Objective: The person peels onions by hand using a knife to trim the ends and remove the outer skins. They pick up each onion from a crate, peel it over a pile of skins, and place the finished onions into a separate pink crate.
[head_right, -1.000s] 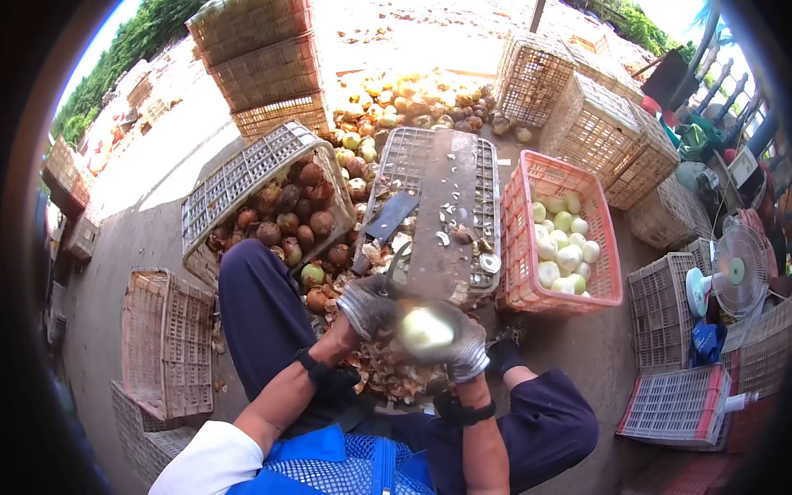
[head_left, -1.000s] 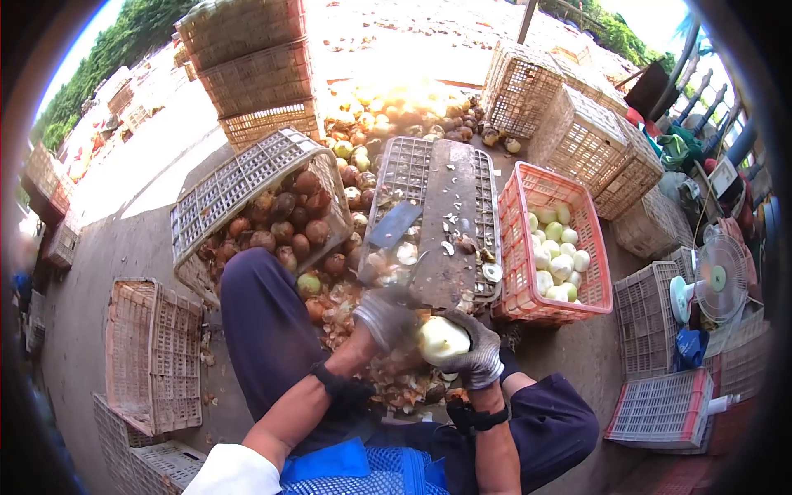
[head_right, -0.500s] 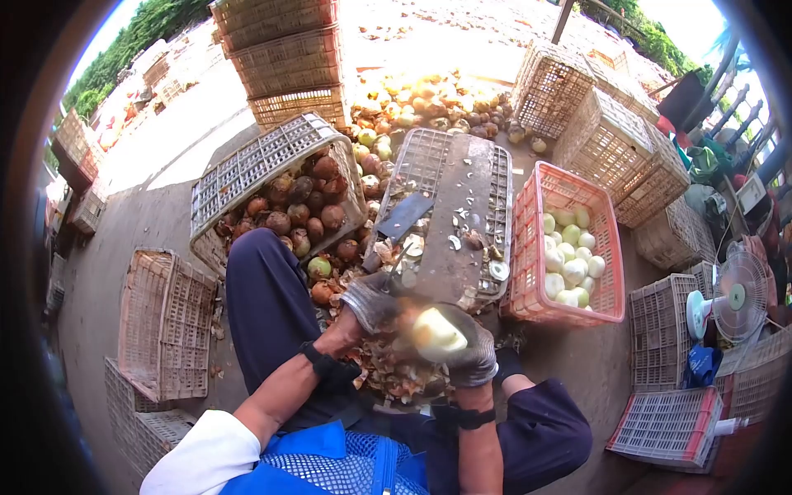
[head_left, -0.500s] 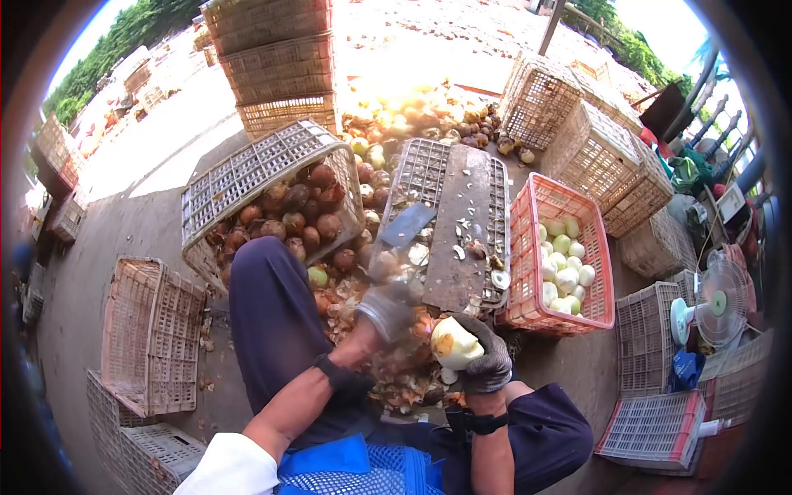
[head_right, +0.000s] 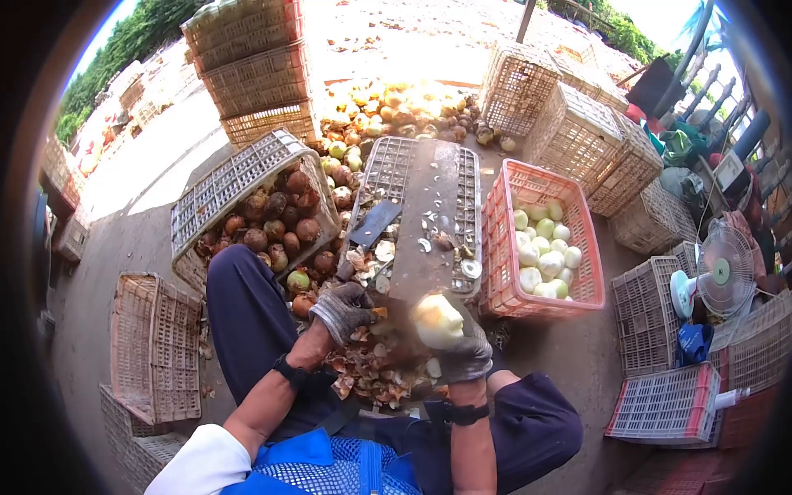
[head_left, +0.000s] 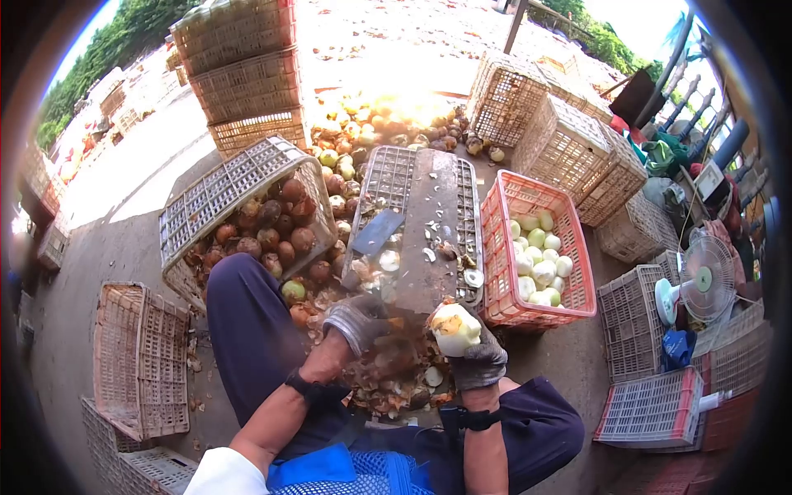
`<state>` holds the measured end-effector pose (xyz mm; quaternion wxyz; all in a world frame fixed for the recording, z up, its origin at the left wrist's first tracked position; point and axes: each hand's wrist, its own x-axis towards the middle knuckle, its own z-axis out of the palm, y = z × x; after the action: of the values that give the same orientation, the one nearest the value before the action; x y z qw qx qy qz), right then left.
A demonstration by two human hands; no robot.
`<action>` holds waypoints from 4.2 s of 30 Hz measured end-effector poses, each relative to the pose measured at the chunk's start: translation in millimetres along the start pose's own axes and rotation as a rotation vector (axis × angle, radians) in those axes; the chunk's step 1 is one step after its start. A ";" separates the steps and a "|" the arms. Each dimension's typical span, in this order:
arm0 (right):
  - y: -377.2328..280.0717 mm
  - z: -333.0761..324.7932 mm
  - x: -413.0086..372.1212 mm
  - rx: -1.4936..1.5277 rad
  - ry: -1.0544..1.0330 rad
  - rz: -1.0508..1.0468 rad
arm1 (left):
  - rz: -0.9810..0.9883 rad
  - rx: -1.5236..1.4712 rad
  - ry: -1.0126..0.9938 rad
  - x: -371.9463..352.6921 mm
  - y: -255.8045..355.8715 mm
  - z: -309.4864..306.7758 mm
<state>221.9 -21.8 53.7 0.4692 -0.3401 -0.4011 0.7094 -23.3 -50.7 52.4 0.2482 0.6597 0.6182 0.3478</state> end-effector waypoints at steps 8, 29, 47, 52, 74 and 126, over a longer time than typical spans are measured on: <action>16.9 -3.4 8.4 0.058 0.076 -0.078 | -0.186 -0.350 -0.061 -2.9 27.5 10.0; 5.5 12.6 5.7 0.064 0.067 -0.025 | -0.356 0.214 -0.009 24.2 -47.6 26.1; 4.2 18.4 3.2 0.344 -0.050 -0.011 | -0.193 -0.531 -0.127 -14.3 20.2 19.5; 11.5 -7.4 11.9 -0.669 0.115 -0.211 | 0.034 -0.360 -0.082 0.8 -7.1 35.9; -5.1 18.1 -3.5 -0.552 0.065 -0.168 | 0.064 -0.376 -0.038 7.4 32.5 5.9; 32.6 -27.5 4.5 0.775 -0.032 0.253 | 0.371 0.163 0.203 -7.5 23.1 52.9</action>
<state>231.3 -18.5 11.9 0.4656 -0.1738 -0.0662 0.8653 32.2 -55.2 35.1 0.0626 0.7416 0.5342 0.4010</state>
